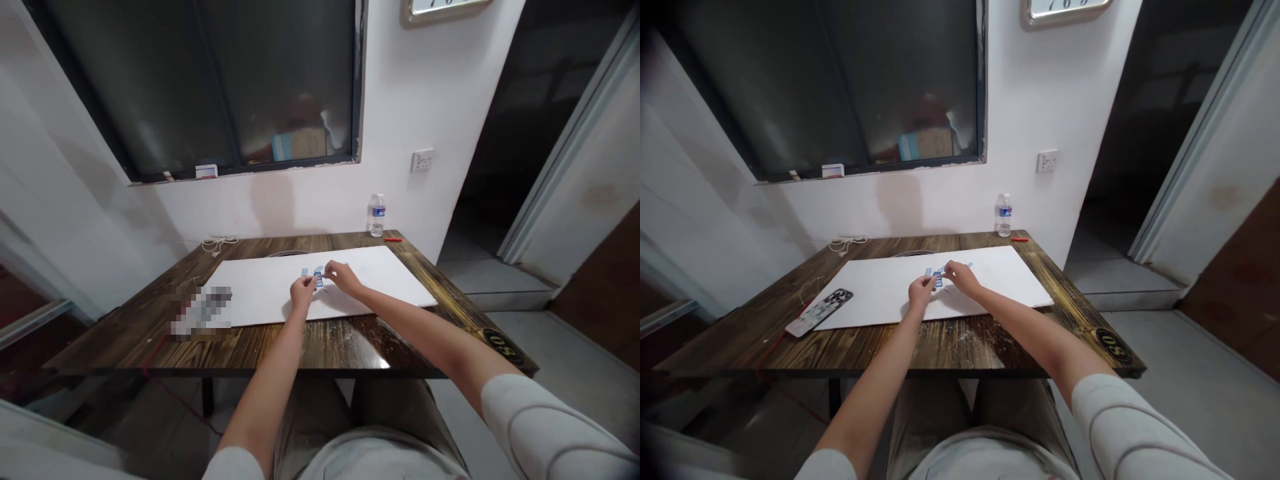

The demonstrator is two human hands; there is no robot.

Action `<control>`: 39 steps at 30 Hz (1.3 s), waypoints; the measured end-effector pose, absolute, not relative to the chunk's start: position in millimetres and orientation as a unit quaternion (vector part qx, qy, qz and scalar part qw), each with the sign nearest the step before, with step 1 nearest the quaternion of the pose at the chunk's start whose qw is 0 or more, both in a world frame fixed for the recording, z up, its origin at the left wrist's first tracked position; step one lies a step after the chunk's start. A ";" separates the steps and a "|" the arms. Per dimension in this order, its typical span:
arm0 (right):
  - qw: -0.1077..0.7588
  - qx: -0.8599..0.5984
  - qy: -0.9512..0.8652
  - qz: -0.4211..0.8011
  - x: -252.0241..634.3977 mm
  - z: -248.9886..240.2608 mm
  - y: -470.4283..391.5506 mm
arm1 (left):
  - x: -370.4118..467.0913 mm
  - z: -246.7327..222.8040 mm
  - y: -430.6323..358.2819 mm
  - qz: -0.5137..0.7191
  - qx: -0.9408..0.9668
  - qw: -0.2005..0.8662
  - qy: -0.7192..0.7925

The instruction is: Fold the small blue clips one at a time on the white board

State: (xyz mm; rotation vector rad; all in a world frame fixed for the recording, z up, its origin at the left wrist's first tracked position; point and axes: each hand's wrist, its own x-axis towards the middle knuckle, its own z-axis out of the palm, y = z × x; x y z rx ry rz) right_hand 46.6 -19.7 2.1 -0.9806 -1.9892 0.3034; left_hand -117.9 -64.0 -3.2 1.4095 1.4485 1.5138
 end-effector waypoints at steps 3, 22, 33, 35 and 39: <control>0.368 -0.471 -0.796 0.094 49.9 1.5 -12.0 | -118.2 -3.2 -65.2 0.589 0.503 0.299 0.557; 0.047 -0.439 -0.891 -0.105 39.2 13.4 -10.3 | -119.3 -5.3 -63.6 0.600 0.483 0.302 0.562; 0.049 -0.422 -0.899 -0.104 43.2 20.5 -13.2 | -118.2 0.0 -67.1 0.589 0.486 0.296 0.573; 0.067 -0.431 -0.895 -0.093 44.0 21.8 -14.9 | -118.1 1.0 -67.9 0.589 0.485 0.297 0.574; 0.124 -0.447 -0.883 -0.078 44.1 26.8 -18.4 | -118.9 -0.1 -66.5 0.595 0.475 0.296 0.577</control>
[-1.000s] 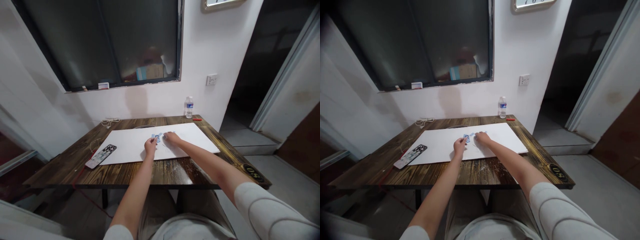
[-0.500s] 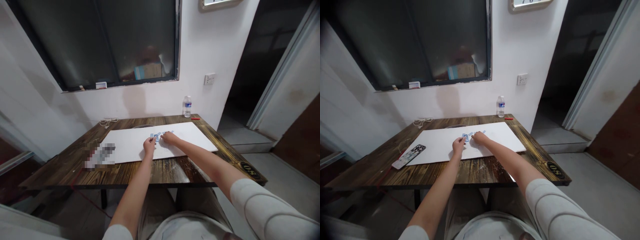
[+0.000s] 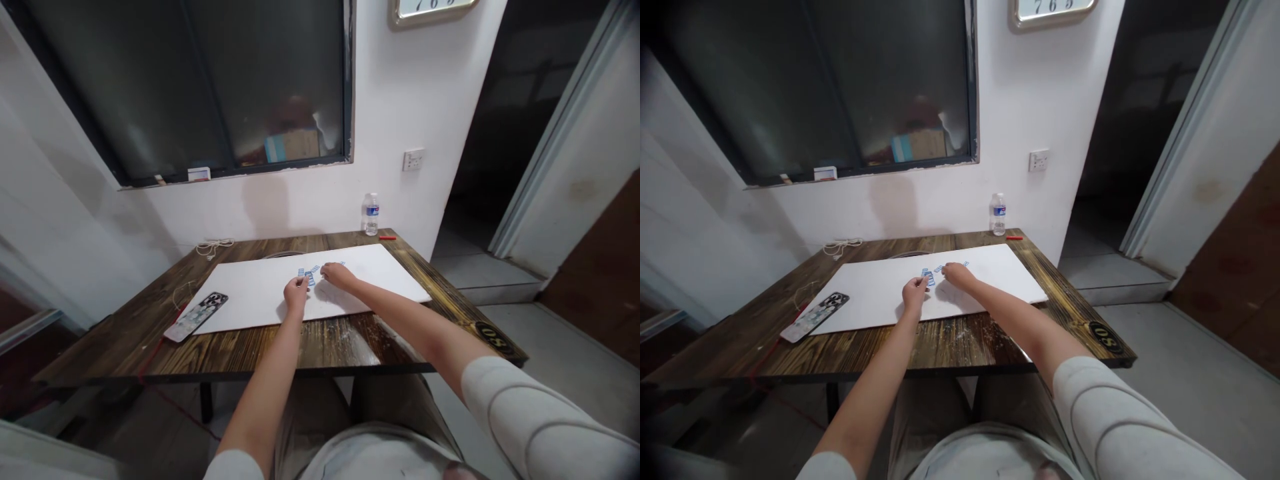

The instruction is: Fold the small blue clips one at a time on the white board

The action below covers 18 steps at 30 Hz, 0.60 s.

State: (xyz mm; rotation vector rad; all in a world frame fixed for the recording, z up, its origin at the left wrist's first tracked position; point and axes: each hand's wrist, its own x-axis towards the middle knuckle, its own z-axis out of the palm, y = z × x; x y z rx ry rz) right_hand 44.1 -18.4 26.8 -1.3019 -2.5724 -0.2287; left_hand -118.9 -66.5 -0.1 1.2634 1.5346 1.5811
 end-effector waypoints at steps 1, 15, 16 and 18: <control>0.157 -0.450 -0.877 -0.063 43.4 28.5 -19.3 | -119.3 -0.9 -65.8 0.597 0.472 0.297 0.577; 0.458 -0.335 -0.816 0.108 21.3 20.2 -46.5 | -120.1 4.1 -65.6 0.614 0.439 0.348 0.556; 0.468 -0.317 -0.818 0.110 21.2 17.5 -47.4 | -120.0 4.8 -66.0 0.617 0.438 0.353 0.550; 0.487 -0.284 -0.817 0.119 22.5 12.9 -49.1 | -119.8 5.6 -66.0 0.619 0.441 0.361 0.541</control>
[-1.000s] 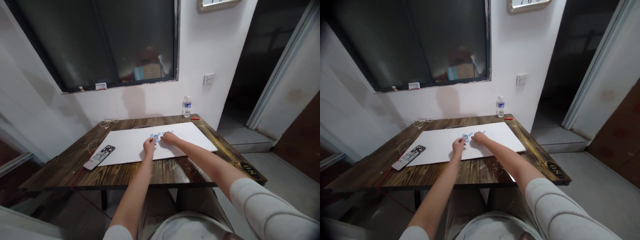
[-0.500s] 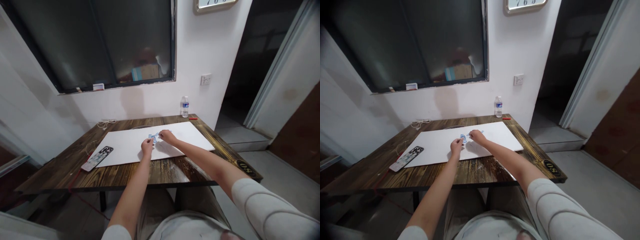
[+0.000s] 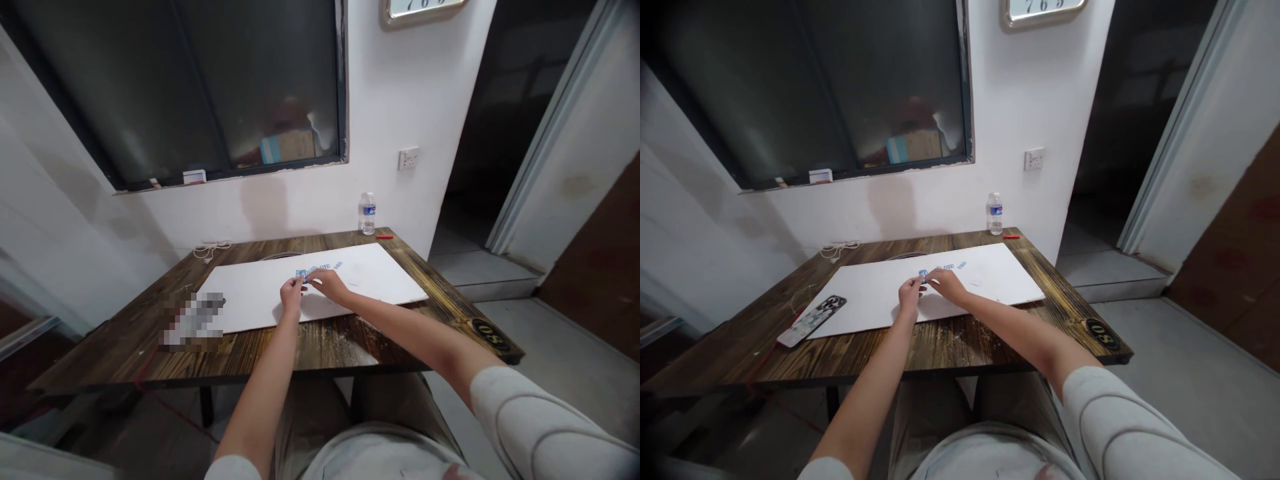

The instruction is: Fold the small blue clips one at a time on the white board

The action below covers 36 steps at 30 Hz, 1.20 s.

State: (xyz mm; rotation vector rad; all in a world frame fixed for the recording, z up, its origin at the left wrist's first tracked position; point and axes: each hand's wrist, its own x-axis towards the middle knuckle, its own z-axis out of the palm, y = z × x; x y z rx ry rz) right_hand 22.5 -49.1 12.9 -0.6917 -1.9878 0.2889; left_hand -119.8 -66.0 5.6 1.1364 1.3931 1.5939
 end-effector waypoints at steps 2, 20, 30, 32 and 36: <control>0.501 -0.265 -0.814 0.128 25.6 9.9 -50.8 | -119.4 5.4 -65.3 0.614 0.450 0.367 0.535; 0.490 -0.290 -0.819 0.072 65.7 2.1 -58.1 | -112.8 4.2 -64.3 0.550 0.542 0.405 0.490; 0.546 -0.329 -0.745 0.199 66.1 4.3 -62.9 | -113.7 -1.3 -60.2 0.557 0.547 0.408 0.474; 0.570 -0.363 -0.684 0.274 63.6 2.7 -62.1 | -113.0 -0.5 -60.9 0.560 0.544 0.408 0.474; 0.541 -0.355 -0.618 0.446 60.7 1.8 -59.6 | -111.7 3.5 -63.4 0.553 0.552 0.423 0.459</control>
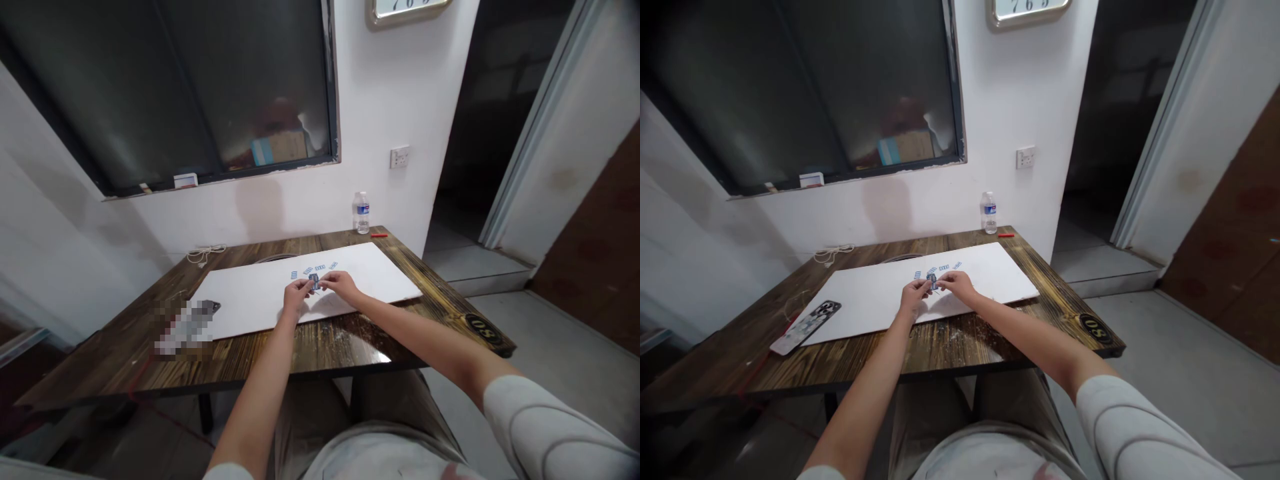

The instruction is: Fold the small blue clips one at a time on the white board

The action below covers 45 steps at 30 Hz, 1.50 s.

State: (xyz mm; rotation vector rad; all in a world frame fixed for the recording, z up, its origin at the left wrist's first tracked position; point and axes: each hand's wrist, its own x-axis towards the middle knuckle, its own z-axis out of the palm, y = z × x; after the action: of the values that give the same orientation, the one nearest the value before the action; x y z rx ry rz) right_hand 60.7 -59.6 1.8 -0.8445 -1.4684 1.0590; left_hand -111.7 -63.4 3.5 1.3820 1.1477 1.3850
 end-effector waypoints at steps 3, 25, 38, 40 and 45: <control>0.505 -0.303 -0.558 0.585 63.0 3.0 -59.8 | -110.9 5.4 -65.2 0.540 0.561 0.455 0.432; 0.515 -0.255 -0.526 0.627 61.5 0.2 -65.3 | -108.1 10.6 -75.2 0.496 0.584 0.522 0.374; 0.559 -0.259 -0.557 0.557 55.7 3.0 -72.5 | -106.2 9.0 -74.0 0.520 0.545 0.544 0.370; 0.556 -0.266 -0.559 0.554 55.0 3.9 -73.0 | -105.7 9.4 -74.8 0.521 0.540 0.547 0.371; 0.543 -0.278 -0.568 0.553 53.9 3.6 -73.8 | -105.6 8.6 -74.7 0.518 0.550 0.548 0.360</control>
State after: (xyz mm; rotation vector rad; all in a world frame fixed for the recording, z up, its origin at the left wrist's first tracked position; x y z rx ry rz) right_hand 53.9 -73.8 3.6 -0.6596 -1.3493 1.3126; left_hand -105.6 -74.7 8.6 1.3022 0.8535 1.2267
